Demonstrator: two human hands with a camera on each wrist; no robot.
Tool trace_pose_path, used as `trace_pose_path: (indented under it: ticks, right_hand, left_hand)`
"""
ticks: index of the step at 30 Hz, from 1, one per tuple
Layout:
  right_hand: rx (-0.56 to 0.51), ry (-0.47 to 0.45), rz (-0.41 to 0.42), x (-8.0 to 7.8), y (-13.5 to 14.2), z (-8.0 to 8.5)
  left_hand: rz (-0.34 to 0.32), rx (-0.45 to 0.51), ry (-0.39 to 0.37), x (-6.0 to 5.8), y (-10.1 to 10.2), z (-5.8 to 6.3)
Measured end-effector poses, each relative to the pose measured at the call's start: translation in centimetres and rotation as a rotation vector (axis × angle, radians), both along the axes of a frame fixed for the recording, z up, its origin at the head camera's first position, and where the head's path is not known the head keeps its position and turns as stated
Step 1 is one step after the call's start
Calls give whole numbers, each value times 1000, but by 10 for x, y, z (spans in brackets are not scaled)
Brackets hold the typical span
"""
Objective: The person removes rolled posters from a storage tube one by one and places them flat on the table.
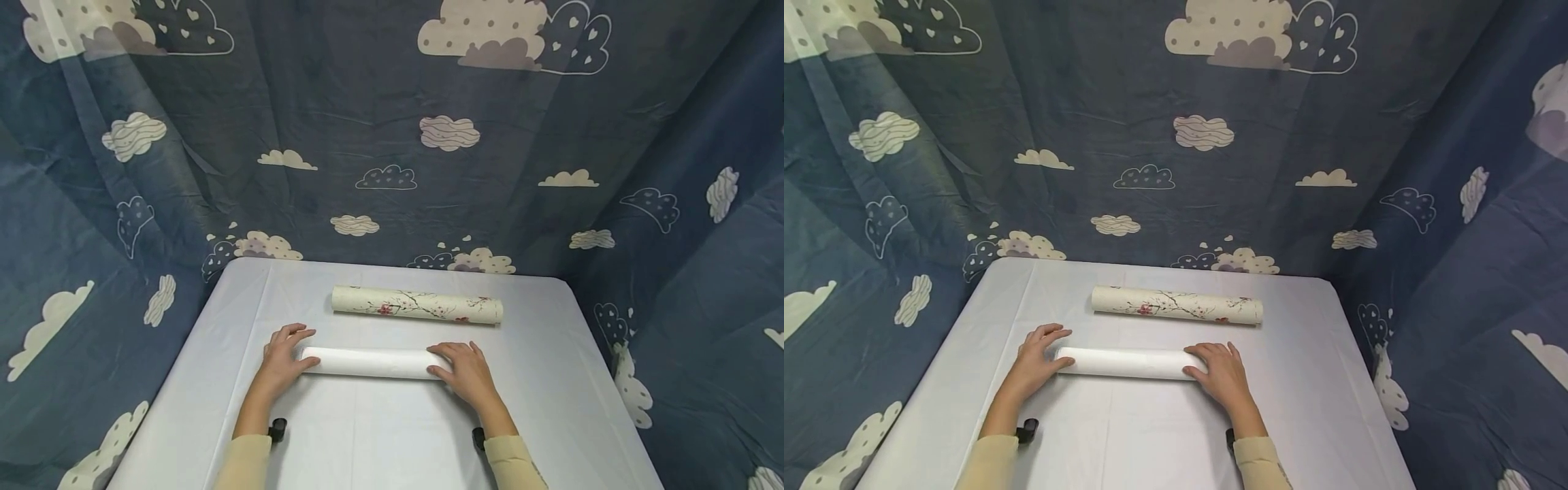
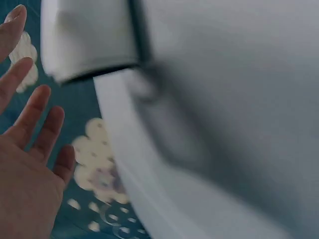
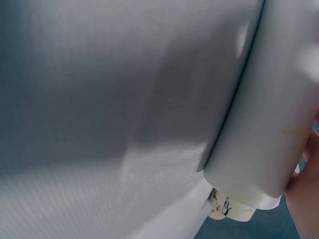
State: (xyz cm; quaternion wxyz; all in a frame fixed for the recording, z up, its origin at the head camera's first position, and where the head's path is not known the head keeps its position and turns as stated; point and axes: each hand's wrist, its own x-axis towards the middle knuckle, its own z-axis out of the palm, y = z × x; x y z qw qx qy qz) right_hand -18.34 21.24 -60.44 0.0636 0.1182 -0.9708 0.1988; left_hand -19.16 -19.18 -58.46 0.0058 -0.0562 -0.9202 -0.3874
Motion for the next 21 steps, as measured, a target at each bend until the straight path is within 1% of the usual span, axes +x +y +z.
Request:
trace_pose_path:
  ticks: [2,4,6,8,10,12,14,17,21]
  right_hand:
    - [-1,1,-4,1,0,-1]
    - [-11,5,-7,1,-1,-1]
    - [-19,11,-7,1,-2,-2]
    - [-23,13,-6,2,-2,-4]
    - [-26,11,-2,2,-2,-5]
    - [-27,6,1,3,-3,-6]
    - [-26,5,0,4,-3,-6]
    - [-18,14,-7,5,-3,-5]
    - [-19,24,-12,4,-1,-3]
  left_hand:
    - [-85,-30,65,-4,12,7]
    - [-184,-75,115,-8,25,12]
    - [-281,-119,128,-12,37,13]
    - [-351,-151,89,-16,47,13]
    - [-375,-172,18,-19,53,11]
    - [-372,-196,-52,-21,57,9]
    - [-364,-209,-92,-23,59,7]
    - [-373,-225,-108,-26,60,5]
    - [-429,-269,-82,-28,63,7]
